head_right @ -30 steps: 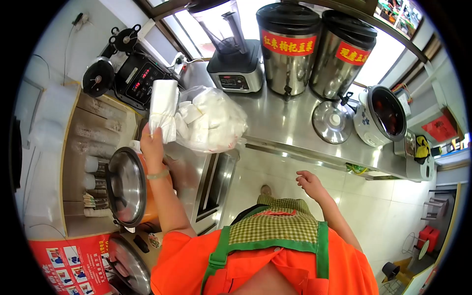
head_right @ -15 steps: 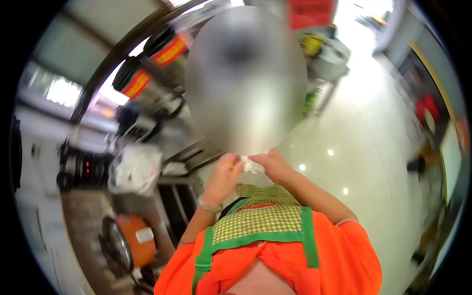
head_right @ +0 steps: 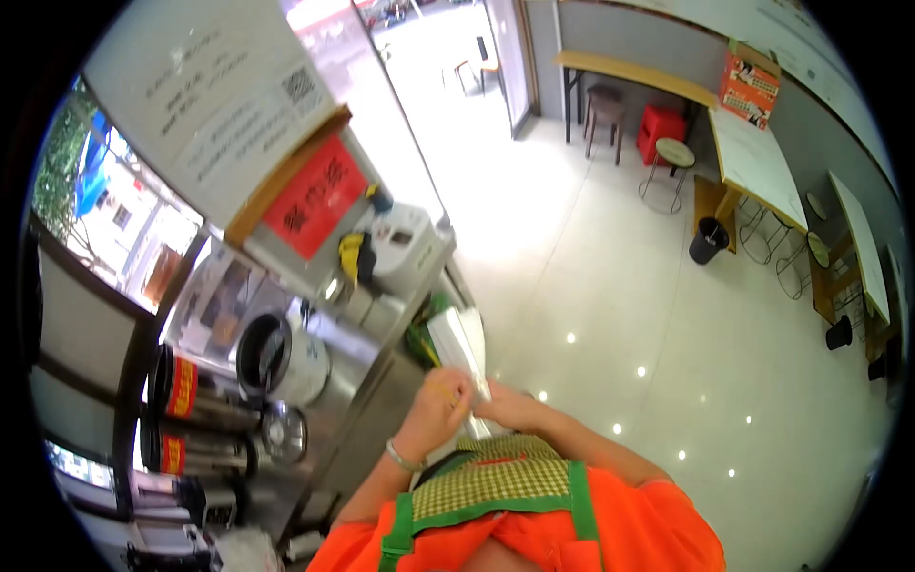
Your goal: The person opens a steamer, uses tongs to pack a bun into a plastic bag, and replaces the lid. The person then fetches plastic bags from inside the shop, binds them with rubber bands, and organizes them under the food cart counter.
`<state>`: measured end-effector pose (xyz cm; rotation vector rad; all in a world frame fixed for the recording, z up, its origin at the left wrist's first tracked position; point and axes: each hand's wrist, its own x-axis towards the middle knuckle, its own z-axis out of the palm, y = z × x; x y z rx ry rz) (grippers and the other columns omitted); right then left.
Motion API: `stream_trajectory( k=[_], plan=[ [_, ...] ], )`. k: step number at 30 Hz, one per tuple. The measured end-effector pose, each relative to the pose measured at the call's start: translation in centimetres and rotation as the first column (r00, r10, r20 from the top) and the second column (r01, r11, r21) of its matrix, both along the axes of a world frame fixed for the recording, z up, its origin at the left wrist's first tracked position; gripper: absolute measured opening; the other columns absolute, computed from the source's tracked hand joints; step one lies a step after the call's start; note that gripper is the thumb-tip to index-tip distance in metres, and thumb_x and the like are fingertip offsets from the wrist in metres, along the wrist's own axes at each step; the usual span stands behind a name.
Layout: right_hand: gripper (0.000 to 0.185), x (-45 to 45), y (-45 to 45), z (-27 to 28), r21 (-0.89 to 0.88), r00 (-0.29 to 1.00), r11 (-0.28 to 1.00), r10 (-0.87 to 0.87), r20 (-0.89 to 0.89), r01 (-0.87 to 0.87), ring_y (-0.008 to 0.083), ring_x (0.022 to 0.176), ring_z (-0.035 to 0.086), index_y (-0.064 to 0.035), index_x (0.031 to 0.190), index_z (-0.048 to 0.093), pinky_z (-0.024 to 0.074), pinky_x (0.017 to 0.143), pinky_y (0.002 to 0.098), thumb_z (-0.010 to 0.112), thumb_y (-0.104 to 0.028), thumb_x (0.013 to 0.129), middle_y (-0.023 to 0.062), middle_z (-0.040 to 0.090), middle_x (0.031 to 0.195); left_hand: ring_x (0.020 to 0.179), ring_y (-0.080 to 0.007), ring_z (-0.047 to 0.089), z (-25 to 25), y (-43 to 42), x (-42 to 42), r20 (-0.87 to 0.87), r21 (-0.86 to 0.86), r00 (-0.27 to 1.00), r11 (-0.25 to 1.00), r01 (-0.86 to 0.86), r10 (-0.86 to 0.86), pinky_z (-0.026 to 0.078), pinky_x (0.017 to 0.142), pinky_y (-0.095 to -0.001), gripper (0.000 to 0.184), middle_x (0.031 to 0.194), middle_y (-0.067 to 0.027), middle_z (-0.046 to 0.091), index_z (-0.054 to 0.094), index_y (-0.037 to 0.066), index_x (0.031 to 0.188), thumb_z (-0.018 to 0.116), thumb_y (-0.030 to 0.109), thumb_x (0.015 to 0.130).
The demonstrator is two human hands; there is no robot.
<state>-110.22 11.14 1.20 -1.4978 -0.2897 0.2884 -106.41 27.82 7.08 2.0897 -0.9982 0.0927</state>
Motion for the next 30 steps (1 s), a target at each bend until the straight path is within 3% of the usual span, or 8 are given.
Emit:
stream_trajectory(
  k=[3,5,10,12,14,17,28,30],
  plan=[
    [0.057,4.6,-6.1,-0.6,0.124,0.961,0.992,0.064,-0.271,-0.031,0.0194,0.114,0.049,-0.0042,0.136,0.041,0.0378,0.099,0.0319,0.051,-0.011,0.08,0.009,0.054,0.123,0.079,-0.0222,0.059,0.0,-4.1,5.6,-0.332,-0.269,0.925,0.958,0.095,-0.185,0.047,0.071,-0.0341,0.004,0.084,-0.0103,0.059,0.052,0.003,0.083,0.055,0.004,0.086],
    [0.057,7.8,-11.0,-0.3,0.225,0.904,0.971,0.16,-0.396,-0.074,0.0168,0.109,0.05,-0.0015,0.134,0.044,0.038,0.098,0.0304,0.053,-0.009,0.078,0.0104,0.055,0.119,0.071,-0.0132,0.06,-0.3,-7.0,10.8,-0.851,-0.419,0.304,0.902,0.101,-0.429,0.048,0.063,-0.0268,0.008,0.079,-0.006,0.06,0.055,0.003,0.091,0.047,0.004,0.09],
    [0.052,12.1,-22.5,8.3,-0.197,0.912,0.97,0.051,-0.406,-0.142,0.0186,0.107,0.052,-0.0018,0.132,0.044,0.0391,0.097,0.0313,0.052,-0.012,0.081,0.0106,0.057,0.116,0.055,-0.0102,0.056,3.9,-17.1,19.8,-0.906,-0.131,0.213,0.719,0.682,-0.367,0.046,0.052,-0.0218,0.034,0.077,-0.0081,0.063,0.056,0.004,0.122,0.036,0.005,0.095],
    [0.053,14.4,-26.7,8.1,-0.311,0.914,0.924,0.086,-0.396,-0.222,0.0198,0.108,0.052,-0.0024,0.134,0.042,0.0399,0.096,0.0328,0.051,-0.015,0.083,0.0113,0.057,0.117,0.047,-0.0087,0.053,6.6,-21.1,23.3,-0.869,-0.394,-0.096,0.561,0.728,-0.485,0.043,0.047,-0.0196,0.042,0.09,-0.0152,0.067,0.049,0.006,0.136,0.037,0.005,0.095],
    [0.049,16.7,-30.5,6.7,-0.206,0.935,0.934,0.231,-0.27,-0.291,0.0208,0.109,0.052,-0.0012,0.132,0.044,0.0399,0.096,0.0339,0.049,-0.014,0.085,0.0123,0.057,0.118,0.041,-0.0068,0.047,5.7,-24.5,28.0,-0.818,-0.526,-0.218,0.541,0.656,-0.531,0.039,0.041,-0.0173,0.051,0.105,-0.0231,0.065,0.031,0.007,0.146,0.035,0.004,0.095],
    [0.042,21.8,-37.4,8.0,-0.217,0.94,0.937,0.213,-0.266,-0.274,0.0173,0.107,0.051,0.0007,0.128,0.047,0.0404,0.095,0.0314,0.05,-0.012,0.088,0.0096,0.057,0.117,0.035,-0.0053,0.04,4.5,-30.7,34.4,-0.365,-0.93,-0.404,0.344,0.128,-0.838,0.033,0.034,-0.0168,0.06,0.115,-0.028,0.06,-0.001,0.006,0.15,0.031,0.009,0.099],
    [0.04,45.8,-56.7,13.5,-0.21,0.889,0.872,0.393,-0.237,-0.442,0.0149,0.093,0.055,0.0015,0.122,0.054,0.0454,0.083,0.0296,0.058,-0.021,0.089,0.0052,0.063,0.103,0.042,-0.0087,0.048,7.6,-41.4,57.6,-0.047,-0.997,0.158,0.036,-0.074,-0.986,0.039,0.041,-0.0174,0.092,0.128,-0.0266,0.053,-0.002,0.011,0.151,0.054,0.051,0.09],
    [0.049,51.4,-57.4,13.1,-0.112,0.933,0.948,0.265,-0.243,-0.298,0.016,0.099,0.054,-0.0002,0.131,0.048,0.0452,0.087,0.0317,0.059,-0.022,0.088,0.0068,0.06,0.111,0.065,-0.0203,0.063,7.2,-42.3,60.5,-0.328,-0.937,0.399,0.348,-0.024,-0.856,0.052,0.056,-0.0252,0.1,0.136,-0.0263,0.045,-0.001,0.013,0.151,0.056,0.059,0.084]
  ],
)
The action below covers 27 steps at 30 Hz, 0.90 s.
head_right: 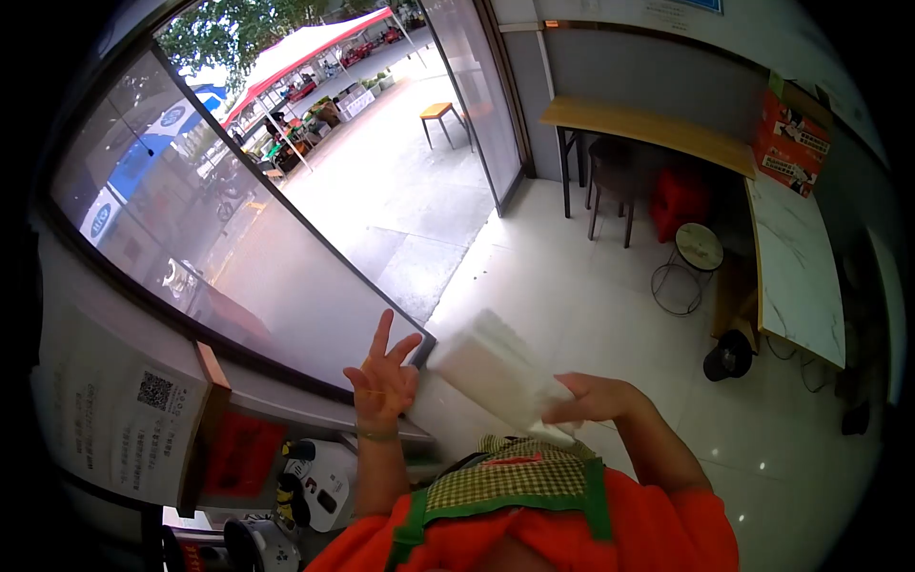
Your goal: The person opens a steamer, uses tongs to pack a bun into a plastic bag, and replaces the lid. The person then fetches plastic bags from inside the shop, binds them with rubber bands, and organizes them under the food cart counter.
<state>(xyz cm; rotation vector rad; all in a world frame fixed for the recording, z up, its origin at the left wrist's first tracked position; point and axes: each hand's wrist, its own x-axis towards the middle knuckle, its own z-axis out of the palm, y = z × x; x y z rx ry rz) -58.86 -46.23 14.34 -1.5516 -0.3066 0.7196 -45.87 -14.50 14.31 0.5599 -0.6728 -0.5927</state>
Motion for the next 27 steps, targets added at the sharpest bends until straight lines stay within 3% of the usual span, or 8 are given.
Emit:
stream_trajectory(
  k=[1,5,8,12,18,19,23,27],
  plan=[
    [0.056,2.8,0.6,-0.1,0.071,0.991,0.989,-0.13,0.04,0.127,0.0178,0.103,0.053,-0.0015,0.136,0.042,0.0445,0.09,0.0332,0.059,-0.021,0.087,0.009,0.057,0.117,0.103,-0.0336,0.06,-0.4,-0.6,1.6,-0.01,0.084,1.0,0.996,0.015,-0.014,0.055,0.081,-0.0391,0.099,0.144,-0.0254,0.034,0.001,0.013,0.151,0.056,0.059,0.084],
    [0.076,15.0,3.4,-4.0,0.106,0.919,0.935,-0.352,0.179,0.338,0.0238,0.117,0.048,-0.0037,0.148,0.019,0.0411,0.098,0.0368,0.058,-0.016,0.084,0.0166,0.046,0.133,0.127,-0.036,0.044,-2.1,-5.9,8.1,0.195,0.482,0.967,0.844,-0.238,0.161,0.044,0.1,-0.0474,0.087,0.143,-0.0218,0.035,0.008,0.01,0.151,0.057,0.048,0.09],
    [0.081,23.5,5.2,-4.7,0.127,0.769,0.869,-0.484,0.418,0.478,0.0284,0.117,0.05,-0.0042,0.149,0.013,0.0408,0.098,0.0397,0.057,-0.014,0.082,0.0197,0.045,0.132,0.126,-0.0278,0.045,-5.0,-9.3,15.7,0.323,0.53,0.914,0.753,-0.39,0.246,0.046,0.097,-0.036,0.064,0.144,-0.0182,0.033,0.017,0.003,0.149,0.05,0.003,0.094],
    [0.081,31.9,5.7,-4.4,-0.039,0.75,0.862,-0.417,0.513,0.506,0.0321,0.111,0.052,-0.0075,0.15,0.011,0.0423,0.095,0.0419,0.056,-0.013,0.083,0.021,0.049,0.122,0.121,-0.0259,0.049,-5.8,-11.5,25.0,0.351,0.632,0.866,0.593,-0.499,0.355,0.048,0.092,-0.0338,0.057,0.141,-0.0165,0.037,0.028,0.001,0.145,0.051,0.003,0.093],
    [0.069,44.9,5.4,-6.7,0.206,0.788,0.828,-0.559,0.258,0.521,0.0239,0.124,0.046,-0.0034,0.149,0.013,0.0392,0.102,0.0353,0.048,-0.009,0.09,0.0177,0.043,0.136,0.099,-0.0151,0.059,-5.2,-10.1,37.2,0.406,0.662,0.803,0.465,-0.588,0.436,0.048,0.085,-0.0272,0.047,0.112,-0.0103,0.062,0.039,-0.001,0.138,0.048,0.001,0.092],
    [0.064,47.5,5.3,-6.8,0.285,0.811,0.781,-0.585,0.024,0.555,0.0223,0.119,0.05,-0.0004,0.146,0.023,0.0407,0.101,0.0347,0.051,-0.012,0.089,0.0157,0.048,0.131,0.096,-0.0132,0.059,-5.9,-9.2,39.9,0.31,0.681,0.833,0.504,-0.531,0.458,0.048,0.084,-0.0262,0.045,0.108,-0.0088,0.064,0.042,-0.001,0.136,0.047,0.001,0.092],
    [0.051,58.7,4.3,-7.9,0.333,0.849,0.796,-0.39,-0.356,0.505,0.0221,0.105,0.059,0.0043,0.131,0.041,0.0491,0.092,0.0343,0.056,-0.017,0.088,0.014,0.058,0.117,0.1,-0.0137,0.059,-7.8,-6.4,49.1,-0.034,0.64,0.846,0.662,-0.391,0.533,0.047,0.088,-0.0266,0.036,0.113,-0.0099,0.062,0.048,-0.005,0.128,0.047,0.002,0.093],
    [0.051,71.6,4.7,-10.4,0.481,0.853,0.764,-0.169,-0.495,0.43,0.0229,0.107,0.06,0.0053,0.132,0.039,0.0518,0.09,0.0353,0.056,-0.019,0.09,0.016,0.057,0.12,0.107,-0.0168,0.059,-8.9,-4.0,59.6,-0.239,0.547,0.784,0.746,-0.38,0.574,0.047,0.092,-0.0284,0.034,0.119,-0.0122,0.06,0.048,-0.005,0.127,0.046,0.0,0.094]
  ],
)
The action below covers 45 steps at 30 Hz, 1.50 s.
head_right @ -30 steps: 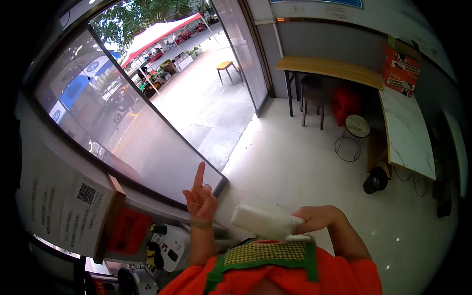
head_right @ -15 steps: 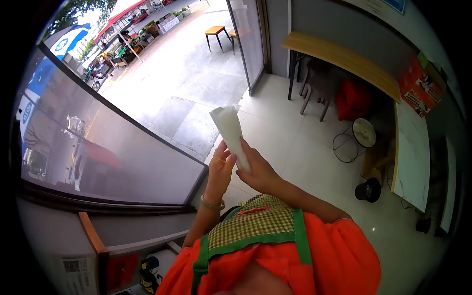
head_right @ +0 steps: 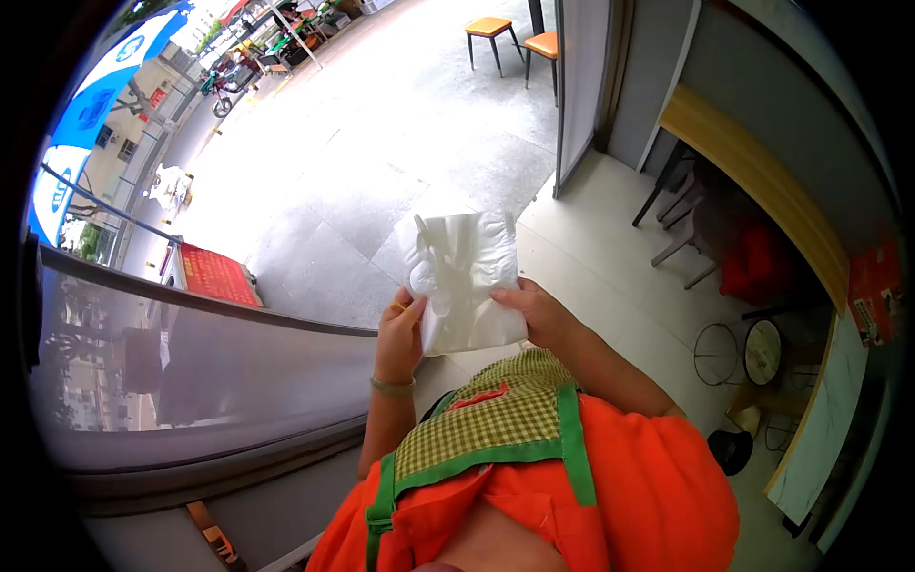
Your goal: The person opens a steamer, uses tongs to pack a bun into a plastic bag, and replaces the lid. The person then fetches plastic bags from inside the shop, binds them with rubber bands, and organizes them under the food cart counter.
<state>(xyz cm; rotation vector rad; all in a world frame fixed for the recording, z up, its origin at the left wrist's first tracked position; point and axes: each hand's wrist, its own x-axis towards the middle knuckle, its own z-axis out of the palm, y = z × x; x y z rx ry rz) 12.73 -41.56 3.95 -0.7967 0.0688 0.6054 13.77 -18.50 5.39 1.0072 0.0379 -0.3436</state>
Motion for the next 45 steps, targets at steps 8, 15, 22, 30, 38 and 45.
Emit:
stream_trajectory(
  k=[8,15,22,30,38,45],
  plan=[
    [0.037,19.7,9.3,3.1,-0.32,0.969,0.936,0.2,0.145,-0.146,0.0157,0.099,0.059,0.0032,0.126,0.05,0.0488,0.085,0.0294,0.049,-0.017,0.095,0.0097,0.06,0.112,0.108,-0.0134,0.056,0.6,9.3,15.7,0.127,0.338,0.961,0.9,-0.275,0.246,0.044,0.095,-0.0266,0.041,0.122,-0.01,0.058,0.042,-0.005,0.136,0.045,0.006,0.097],
    [0.036,33.7,19.8,0.9,-0.49,0.843,0.851,0.395,0.364,-0.187,0.0142,0.1,0.056,0.0025,0.127,0.051,0.0453,0.088,0.0293,0.046,-0.017,0.097,0.0084,0.061,0.112,0.116,-0.0163,0.053,-1.2,19.4,27.0,0.117,0.209,0.939,0.917,-0.341,0.322,0.038,0.104,-0.0301,0.039,0.124,-0.0108,0.057,0.047,-0.004,0.129,0.043,0.022,0.101],
    [0.037,44.0,32.1,1.7,-0.427,0.8,0.802,0.548,0.244,-0.419,0.0159,0.106,0.056,0.0019,0.129,0.05,0.044,0.092,0.0306,0.049,-0.015,0.096,0.0092,0.06,0.117,0.087,-0.0122,0.063,-2.9,30.0,36.0,-0.054,0.172,0.792,0.787,-0.593,0.609,0.051,0.076,-0.0263,0.02,0.1,-0.0069,0.066,0.059,-0.001,0.11,0.053,0.013,0.097],
    [0.038,55.3,48.6,-3.8,-0.001,0.788,0.789,0.612,-0.068,-0.614,0.0229,0.106,0.06,0.0021,0.125,0.05,0.05,0.092,0.0367,0.056,-0.011,0.091,0.0127,0.06,0.118,0.08,-0.0091,0.061,-3.4,47.9,37.7,0.043,0.135,0.302,0.294,-0.946,0.952,0.051,0.07,-0.0226,0.011,0.092,-0.0037,0.065,0.061,0.001,0.099,0.055,0.009,0.095],
    [0.036,62.0,71.4,-5.6,0.053,0.428,0.439,0.892,-0.145,-0.897,0.0211,0.103,0.061,0.0001,0.121,0.055,0.0472,0.095,0.0377,0.06,-0.011,0.087,0.0107,0.062,0.114,0.084,-0.012,0.062,-2.7,62.3,36.0,-0.02,0.176,-0.074,-0.07,-0.982,0.997,0.052,0.075,-0.0253,0.012,0.096,-0.0047,0.065,0.06,0.001,0.103,0.055,0.008,0.095],
    [0.028,58.0,90.2,-10.8,-0.077,0.051,0.048,0.998,-0.045,-0.996,0.0171,0.099,0.06,-0.0034,0.112,0.062,0.0461,0.093,0.0332,0.062,-0.013,0.085,0.0063,0.065,0.109,0.08,-0.0094,0.06,-5.0,72.4,28.6,0.102,0.328,-0.447,-0.454,-0.828,0.889,0.05,0.073,-0.0238,0.01,0.092,-0.0022,0.063,0.059,0.001,0.102,0.054,0.007,0.094]
  ],
)
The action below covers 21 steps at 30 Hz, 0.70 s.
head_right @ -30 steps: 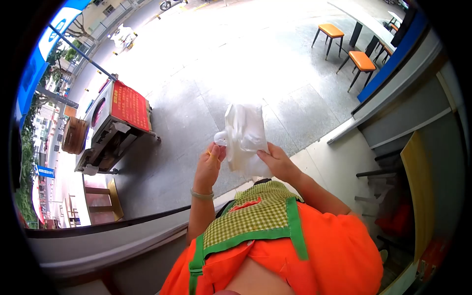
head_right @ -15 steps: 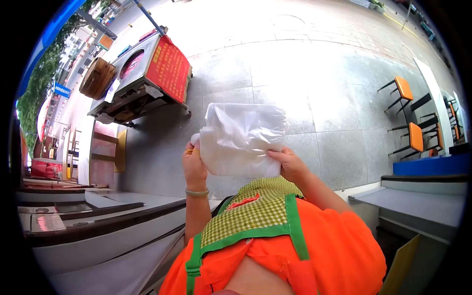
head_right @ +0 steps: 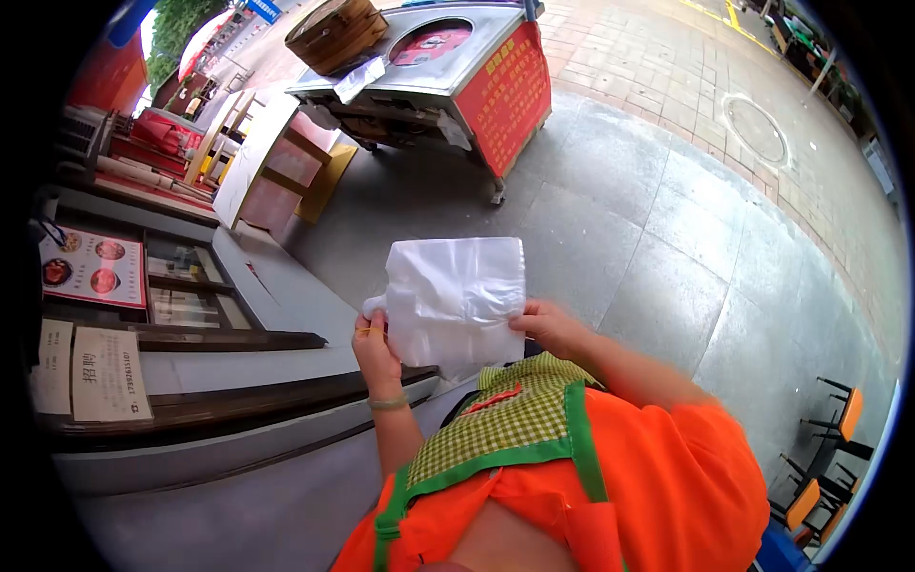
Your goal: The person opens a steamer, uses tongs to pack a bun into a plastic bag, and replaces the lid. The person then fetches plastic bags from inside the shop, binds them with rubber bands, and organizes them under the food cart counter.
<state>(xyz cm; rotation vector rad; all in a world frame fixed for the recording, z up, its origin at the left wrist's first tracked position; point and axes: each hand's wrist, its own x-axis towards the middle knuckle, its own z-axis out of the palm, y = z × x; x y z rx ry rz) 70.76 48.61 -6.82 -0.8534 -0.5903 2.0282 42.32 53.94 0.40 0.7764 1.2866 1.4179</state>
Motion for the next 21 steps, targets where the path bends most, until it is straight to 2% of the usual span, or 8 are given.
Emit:
stream_trajectory(
  k=[6,8,10,12,16,18,20,21],
  plan=[
    [0.034,-5.8,15.8,-1.4,-0.135,0.832,0.932,0.36,0.423,-0.335,0.0146,0.098,0.06,-0.0046,0.118,0.061,0.0474,0.083,0.0266,0.059,-0.015,0.086,0.0063,0.066,0.105,0.067,-0.0084,0.049,-0.6,13.4,-5.3,-0.405,0.118,0.903,0.988,-0.102,0.141,0.04,0.062,-0.023,0.008,0.078,0.0005,0.058,0.062,0.001,0.087,0.063,0.008,0.088],
    [0.035,-8.2,21.2,-2.3,-0.006,0.805,0.937,0.304,0.51,-0.35,0.0161,0.097,0.061,-0.0028,0.12,0.06,0.0487,0.083,0.0298,0.056,-0.018,0.089,0.0082,0.067,0.104,0.066,-0.0141,0.053,0.2,17.4,-6.4,-0.701,0.158,0.71,0.985,0.074,0.059,0.042,0.064,-0.027,0.007,0.076,-0.0053,0.06,0.063,-0.001,0.088,0.063,0.006,0.086],
    [0.041,-10.8,26.0,-2.4,0.306,0.806,0.897,0.088,0.585,-0.319,0.0233,0.105,0.059,-0.0024,0.124,0.056,0.0462,0.092,0.0367,0.059,-0.018,0.086,0.0122,0.064,0.112,0.069,-0.0206,0.057,0.8,21.6,-7.4,-0.764,0.176,0.643,0.976,0.128,0.054,0.045,0.066,-0.0291,0.009,0.078,-0.0117,0.061,0.063,-0.001,0.091,0.063,0.004,0.084],
    [0.049,-13.6,31.7,7.6,0.811,0.551,0.381,-0.597,0.583,-0.445,0.0301,0.114,0.053,-0.0032,0.127,0.052,0.04,0.1,0.0431,0.063,-0.015,0.081,0.0153,0.06,0.118,0.073,-0.0246,0.06,2.9,25.6,-7.5,-0.75,0.166,0.659,0.947,0.275,-0.06,0.046,0.068,-0.0297,0.008,0.081,-0.0149,0.062,0.063,-0.001,0.091,0.062,0.001,0.083],
    [0.055,-18.0,44.3,8.8,0.782,0.461,0.222,-0.702,0.543,-0.583,0.0339,0.12,0.047,-0.0042,0.127,0.051,0.0354,0.104,0.0455,0.068,-0.012,0.075,0.0167,0.056,0.12,0.074,-0.0146,0.06,4.4,34.8,-11.3,-0.6,0.11,0.778,0.943,0.313,-0.188,0.047,0.067,-0.0271,0.006,0.081,-0.0063,0.063,0.063,-0.002,0.09,0.061,0.0,0.086],
    [0.047,-19.3,51.5,4.6,0.748,0.608,0.245,-0.455,0.651,-0.617,0.0271,0.113,0.054,-0.0025,0.123,0.053,0.0404,0.1,0.0418,0.067,-0.014,0.079,0.0124,0.06,0.114,0.073,-0.0093,0.058,4.2,39.6,-14.2,-0.419,0.032,0.893,0.98,0.198,-0.166,0.047,0.067,-0.0245,0.006,0.082,-0.0014,0.063,0.064,0.0,0.091,0.059,0.003,0.089],
    [0.041,-21.3,57.6,2.5,0.372,0.869,0.793,0.378,0.321,-0.482,0.0178,0.103,0.059,-0.0012,0.12,0.053,0.0453,0.093,0.035,0.066,-0.017,0.084,0.0065,0.063,0.109,0.071,-0.008,0.057,4.2,45.1,-17.7,-0.104,-0.014,0.989,0.995,0.099,-0.1,0.047,0.066,-0.0231,0.009,0.084,-0.0005,0.063,0.063,0.002,0.093,0.056,0.008,0.093],
    [0.038,-22.6,60.1,2.1,0.366,0.869,0.789,0.432,0.242,-0.494,0.0105,0.094,0.06,-0.001,0.12,0.054,0.0475,0.087,0.0285,0.063,-0.019,0.088,0.0028,0.063,0.107,0.071,-0.008,0.057,4.0,48.0,-19.2,-0.112,-0.026,0.99,0.997,0.078,-0.081,0.047,0.066,-0.0231,0.009,0.084,-0.0005,0.063,0.063,0.002,0.093,0.056,0.008,0.093]
  ],
)
